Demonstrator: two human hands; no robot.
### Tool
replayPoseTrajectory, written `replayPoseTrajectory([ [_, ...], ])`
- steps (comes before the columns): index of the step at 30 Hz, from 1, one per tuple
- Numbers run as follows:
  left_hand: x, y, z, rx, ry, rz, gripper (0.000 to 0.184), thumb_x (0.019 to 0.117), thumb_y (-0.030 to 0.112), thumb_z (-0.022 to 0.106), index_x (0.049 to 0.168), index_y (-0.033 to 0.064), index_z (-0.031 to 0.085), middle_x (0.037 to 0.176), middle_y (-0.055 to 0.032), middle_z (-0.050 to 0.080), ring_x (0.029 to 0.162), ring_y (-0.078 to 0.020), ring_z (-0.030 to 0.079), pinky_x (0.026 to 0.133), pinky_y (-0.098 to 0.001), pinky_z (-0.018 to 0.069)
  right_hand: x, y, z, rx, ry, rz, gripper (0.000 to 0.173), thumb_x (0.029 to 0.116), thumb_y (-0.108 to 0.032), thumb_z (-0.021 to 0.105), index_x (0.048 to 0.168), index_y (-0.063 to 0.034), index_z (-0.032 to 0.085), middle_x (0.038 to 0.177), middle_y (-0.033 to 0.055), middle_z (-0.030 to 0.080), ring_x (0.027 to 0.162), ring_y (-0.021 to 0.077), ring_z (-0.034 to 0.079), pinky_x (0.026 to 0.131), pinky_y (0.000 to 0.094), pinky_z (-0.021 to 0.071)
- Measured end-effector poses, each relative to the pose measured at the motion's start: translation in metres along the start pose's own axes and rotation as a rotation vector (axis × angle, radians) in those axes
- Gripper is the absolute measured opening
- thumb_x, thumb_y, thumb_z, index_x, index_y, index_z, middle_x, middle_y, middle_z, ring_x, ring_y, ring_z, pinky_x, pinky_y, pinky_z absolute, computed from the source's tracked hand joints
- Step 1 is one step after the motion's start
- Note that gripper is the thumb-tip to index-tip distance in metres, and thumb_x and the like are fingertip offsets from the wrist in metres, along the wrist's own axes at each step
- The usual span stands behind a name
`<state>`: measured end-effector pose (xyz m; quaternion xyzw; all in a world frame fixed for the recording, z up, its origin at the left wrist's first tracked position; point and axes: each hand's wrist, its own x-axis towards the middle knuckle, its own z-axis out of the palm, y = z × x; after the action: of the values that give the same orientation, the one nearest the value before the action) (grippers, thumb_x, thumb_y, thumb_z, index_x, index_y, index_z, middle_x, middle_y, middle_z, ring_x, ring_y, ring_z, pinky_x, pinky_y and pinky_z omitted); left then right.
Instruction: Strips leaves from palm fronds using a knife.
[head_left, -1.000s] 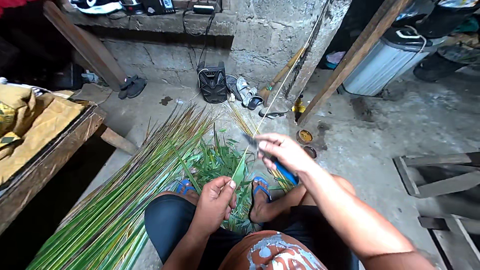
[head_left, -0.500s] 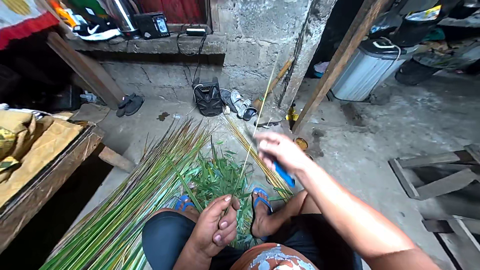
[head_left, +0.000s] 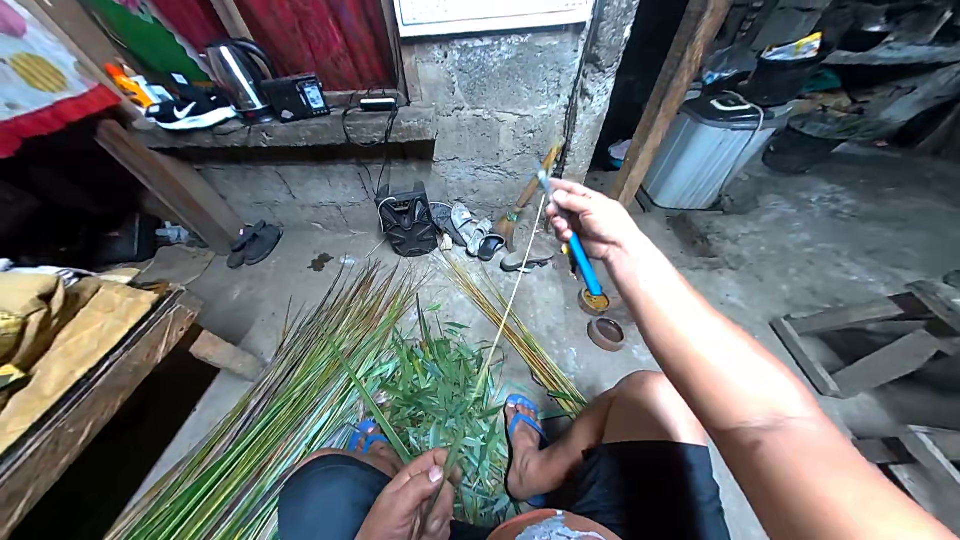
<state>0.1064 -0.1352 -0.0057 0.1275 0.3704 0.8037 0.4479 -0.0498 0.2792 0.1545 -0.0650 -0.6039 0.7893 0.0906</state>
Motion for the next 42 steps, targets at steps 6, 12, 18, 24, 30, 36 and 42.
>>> replayPoseTrajectory([
  [6,0.056,0.016,-0.006,0.724,0.432,0.136,0.018,0.1003,0.015,0.06,0.108,0.0043,0.07,0.096,-0.0041,0.07,0.084,-0.0126,0.066,0.077,-0.0318,0.0577,-0.069,0.114,0.018,-0.02,0.072,0.136,0.029,0.1102,-0.032,0.043,0.129,-0.0124,0.054,0.094,0.0069,0.069,0.057,0.0118,0.059,0.051,0.0267,0.0519],
  [12,0.131,0.029,-0.021,0.953,0.379,0.023,0.015,0.0966,0.011,0.067,0.108,0.0015,0.07,0.091,-0.0044,0.071,0.075,-0.0112,0.068,0.07,-0.0282,0.0596,-0.158,0.219,0.05,0.018,-0.101,0.406,0.033,0.0939,-0.01,0.072,0.121,0.0002,0.056,0.087,0.0092,0.067,0.054,0.0109,0.057,0.049,0.025,0.0504],
  [18,0.157,0.016,-0.009,0.912,0.405,0.039,0.019,0.0936,0.012,0.072,0.108,0.0002,0.067,0.088,-0.0059,0.071,0.071,-0.0132,0.069,0.066,-0.0296,0.0608,-0.166,0.23,0.034,-0.036,-0.051,0.337,0.025,0.0905,-0.006,0.074,0.112,0.0,0.064,0.076,0.0059,0.066,0.052,0.0102,0.057,0.049,0.0246,0.0502],
  [24,0.177,0.095,0.016,1.007,0.393,0.166,0.023,0.1085,0.018,0.052,0.119,0.0022,0.066,0.098,-0.0092,0.072,0.075,-0.0166,0.071,0.07,-0.0332,0.0629,-0.163,0.226,0.006,-0.198,-0.201,0.33,0.026,0.0919,-0.018,0.074,0.112,-0.0051,0.064,0.076,0.0011,0.066,0.055,0.0087,0.058,0.051,0.0245,0.0499],
  [30,0.188,0.125,0.02,1.199,0.394,0.34,0.017,0.1079,0.017,0.053,0.111,0.0058,0.066,0.088,-0.0065,0.073,0.067,-0.0144,0.071,0.063,-0.03,0.0627,-0.154,0.201,0.002,-0.012,0.056,0.416,0.028,0.1114,-0.025,0.044,0.108,-0.002,0.059,0.075,0.0047,0.062,0.052,0.0121,0.058,0.049,0.0258,0.053],
  [36,0.191,0.096,0.025,1.114,0.355,0.472,0.02,0.1071,0.015,0.054,0.114,0.0035,0.069,0.098,-0.0065,0.075,0.081,-0.0167,0.074,0.077,-0.0348,0.0646,-0.157,0.161,0.039,0.431,-0.146,0.572,0.034,0.1135,-0.031,0.032,0.11,-0.0064,0.055,0.072,0.0017,0.056,0.051,0.0097,0.053,0.046,0.022,0.0476],
  [42,0.187,0.078,0.027,1.12,0.369,0.701,0.019,0.1039,0.008,0.056,0.111,-0.0002,0.072,0.106,-0.0068,0.071,0.084,-0.0151,0.072,0.077,-0.0327,0.0641,-0.141,0.151,0.068,0.722,-0.124,0.613,0.034,0.1132,-0.033,0.033,0.101,-0.0072,0.052,0.068,0.0012,0.052,0.046,0.0073,0.049,0.041,0.0184,0.0426],
])
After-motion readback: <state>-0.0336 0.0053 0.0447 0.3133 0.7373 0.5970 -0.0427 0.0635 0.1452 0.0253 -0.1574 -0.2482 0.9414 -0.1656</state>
